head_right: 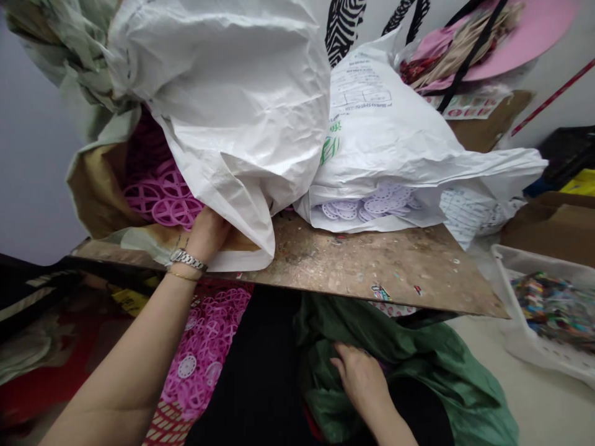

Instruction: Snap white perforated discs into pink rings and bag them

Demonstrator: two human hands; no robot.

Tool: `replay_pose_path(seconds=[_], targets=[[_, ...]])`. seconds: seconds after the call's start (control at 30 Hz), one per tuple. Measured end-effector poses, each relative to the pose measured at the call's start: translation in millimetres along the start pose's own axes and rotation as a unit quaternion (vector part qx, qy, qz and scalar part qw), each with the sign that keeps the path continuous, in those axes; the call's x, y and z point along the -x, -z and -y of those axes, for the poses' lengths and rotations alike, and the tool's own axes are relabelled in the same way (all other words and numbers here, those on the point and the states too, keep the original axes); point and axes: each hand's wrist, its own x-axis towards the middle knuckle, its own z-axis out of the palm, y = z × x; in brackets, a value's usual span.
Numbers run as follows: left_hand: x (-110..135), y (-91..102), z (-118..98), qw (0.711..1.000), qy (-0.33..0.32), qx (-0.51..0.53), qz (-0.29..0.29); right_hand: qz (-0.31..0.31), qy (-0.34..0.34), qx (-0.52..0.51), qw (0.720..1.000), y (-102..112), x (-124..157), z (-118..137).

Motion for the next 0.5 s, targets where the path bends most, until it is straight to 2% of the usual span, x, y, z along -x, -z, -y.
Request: replay_pose_path(seconds=[0.2,0.33,0.43,0.5], targets=[[29.6,19.9,-4.9,0.998,-0.049,-0.045,-0.005,-0.022,0.031,-0.04,0.998,7.5,0.9,13.2],[53.0,28.9,-11.4,0.997,-0.068,0.015,-0.014,-0.026,0.07,-0.095,0.993,21.9,0.5,30.3],[67.7,27.6,-13.1,0.99,-0.004,0.141,-0.022,-0.031,0.093,-0.122,0.988,33.2,0.0,44.0],[75.3,23.9,-13.9,0.961,0.084,0.261,-0.018,-0.041,0.11,-0.14,0.983,38.3,-0.3,51.4]])
